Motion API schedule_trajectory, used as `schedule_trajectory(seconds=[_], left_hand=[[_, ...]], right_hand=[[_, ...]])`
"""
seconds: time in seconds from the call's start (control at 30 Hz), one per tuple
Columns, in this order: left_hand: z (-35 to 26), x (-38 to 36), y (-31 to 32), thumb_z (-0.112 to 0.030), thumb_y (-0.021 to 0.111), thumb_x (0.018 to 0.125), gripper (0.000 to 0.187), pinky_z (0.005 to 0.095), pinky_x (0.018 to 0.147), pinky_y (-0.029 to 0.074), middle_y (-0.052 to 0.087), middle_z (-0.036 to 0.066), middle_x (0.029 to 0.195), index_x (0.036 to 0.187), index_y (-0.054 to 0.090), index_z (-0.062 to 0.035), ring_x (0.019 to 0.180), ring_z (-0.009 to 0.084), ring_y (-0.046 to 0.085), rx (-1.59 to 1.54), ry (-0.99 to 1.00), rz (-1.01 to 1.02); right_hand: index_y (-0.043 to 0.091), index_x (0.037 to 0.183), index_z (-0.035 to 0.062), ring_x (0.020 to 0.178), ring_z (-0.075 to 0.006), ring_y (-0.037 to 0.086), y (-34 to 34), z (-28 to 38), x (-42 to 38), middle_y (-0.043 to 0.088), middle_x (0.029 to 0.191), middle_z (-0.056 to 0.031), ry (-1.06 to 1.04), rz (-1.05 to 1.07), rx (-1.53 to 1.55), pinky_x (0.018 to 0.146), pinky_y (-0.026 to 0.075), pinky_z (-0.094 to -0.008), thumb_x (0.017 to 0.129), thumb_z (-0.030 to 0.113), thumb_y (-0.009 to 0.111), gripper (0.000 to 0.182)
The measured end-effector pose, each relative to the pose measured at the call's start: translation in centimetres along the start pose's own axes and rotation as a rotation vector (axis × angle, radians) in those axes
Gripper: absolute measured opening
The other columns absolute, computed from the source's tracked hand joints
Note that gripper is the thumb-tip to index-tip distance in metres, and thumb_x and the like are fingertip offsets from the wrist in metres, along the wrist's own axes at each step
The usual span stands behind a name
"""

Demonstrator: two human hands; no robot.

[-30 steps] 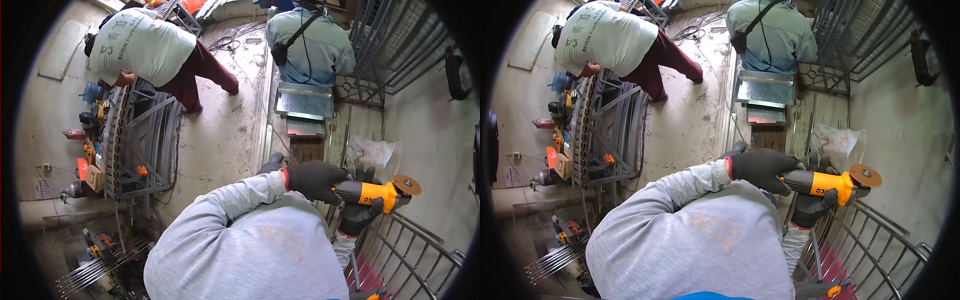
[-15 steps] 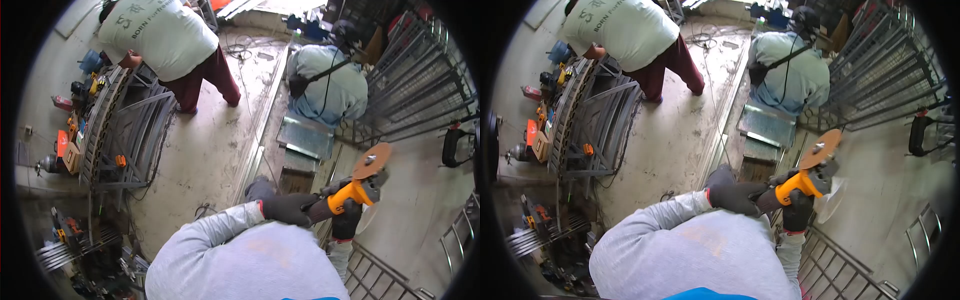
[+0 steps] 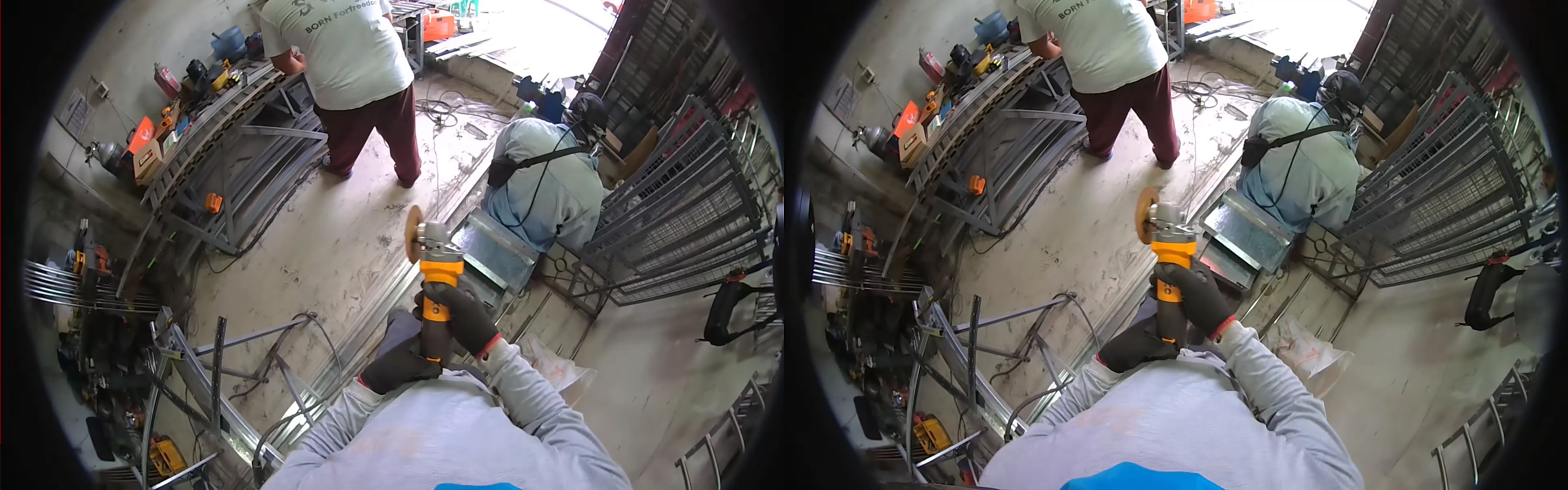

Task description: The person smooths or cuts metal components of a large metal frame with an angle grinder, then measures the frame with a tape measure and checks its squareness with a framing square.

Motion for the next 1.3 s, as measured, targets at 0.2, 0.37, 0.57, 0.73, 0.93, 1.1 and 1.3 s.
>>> schedule_trajectory(seconds=[0.2, 0.37, 0.57, 0.73, 0.93, 1.1, 1.3], left_hand=[[1.2, -2.9, 0.1, -0.029, 0.064, 0.103, 0.032, 0.0315, 0.084, 0.053, 0.07, 0.005, 0.103, 0.123, 0.064, -0.0039, 0.093, 0.0148, 0.066, -0.105, -0.095, -0.391], [5.7, -4.0, -1.3, -0.012, 0.077, 0.09, 0.017, 0.0311, 0.07, 0.057, 0.072, 0.005, 0.086, 0.104, 0.071, -0.0045, 0.077, 0.016, 0.071, -0.408, 0.029, -0.57], [4.8, -7.0, -2.0, -0.024, 0.077, 0.096, 0.037, 0.0314, 0.078, 0.059, 0.074, 0.005, 0.101, 0.126, 0.067, -0.0042, 0.088, 0.0153, 0.073, -0.528, 0.227, -0.631], [6.2, -8.0, -3.1, -0.022, 0.076, 0.096, 0.038, 0.0309, 0.082, 0.058, 0.074, 0.003, 0.104, 0.128, 0.067, -0.0057, 0.093, 0.0138, 0.071, -0.56, 0.257, -0.634], [7.2, -8.6, -3.4, -0.02, 0.076, 0.096, 0.034, 0.033, 0.089, 0.06, 0.077, 0.006, 0.111, 0.125, 0.073, -0.0029, 0.101, 0.0169, 0.074, -0.287, 0.231, -0.728], [6.8, -7.9, -2.2, -0.019, 0.079, 0.092, 0.034, 0.0315, 0.083, 0.06, 0.076, 0.005, 0.104, 0.12, 0.072, -0.0021, 0.092, 0.0141, 0.072, -0.281, 0.174, -0.765], [7.8, -6.8, 0.4, -0.019, 0.079, 0.091, 0.034, 0.0325, 0.087, 0.059, 0.075, 0.004, 0.106, 0.121, 0.071, -0.0043, 0.095, 0.0141, 0.071, -0.272, 0.166, -0.798]], right_hand=[[0.068, 0.115, 0.0027, 0.09, -0.0153, 0.07, 2.1, -3.5, 0.2, 0.071, 0.1, -0.0048, 0.092, 0.229, -0.242, 0.081, 0.058, -0.0318, 0.098, 0.027, 0.071, 0.03], [0.066, 0.129, 0.0028, 0.102, -0.0132, 0.067, 5.2, -5.7, 0.9, 0.071, 0.113, -0.0025, 0.172, 0.527, -0.6, 0.091, 0.054, -0.0306, 0.099, 0.028, 0.071, 0.039], [0.063, 0.145, 0.0019, 0.131, -0.0268, 0.064, -0.5, -11.0, 7.6, 0.069, 0.141, -0.0118, 0.142, 0.433, -0.582, 0.112, 0.049, -0.0411, 0.103, 0.023, 0.059, 0.047], [0.076, 0.125, 0.0171, 0.122, -0.0372, 0.066, -9.0, -14.9, 10.7, 0.074, 0.129, -0.0119, -0.115, 0.899, -1.86, 0.108, 0.051, -0.0468, 0.087, 0.014, 0.063, 0.041], [0.08, 0.116, 0.0254, 0.117, -0.0392, 0.067, -11.1, -16.7, 10.0, 0.076, 0.122, -0.0103, -0.133, 0.854, -1.9, 0.103, 0.051, -0.0524, 0.081, 0.02, 0.066, 0.038], [0.08, 0.104, 0.0179, 0.106, -0.0351, 0.07, -10.6, -17.8, 9.1, 0.077, 0.109, -0.0087, -0.327, 0.844, -2.058, 0.091, 0.051, -0.053, 0.084, 0.038, 0.072, 0.029], [0.078, 0.085, 0.0232, 0.085, -0.0367, 0.076, -13.6, -18.5, 8.5, 0.078, 0.087, -0.009, -0.299, 0.879, -2.071, 0.077, 0.055, -0.057, 0.086, 0.037, 0.066, 0.019]])
Point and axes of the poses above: each hand's wrist, its own x-axis towards the middle knuckle, its own y-axis out of the palm, z = x × y, the point moved 5 cm from there along x, towards the middle knuckle
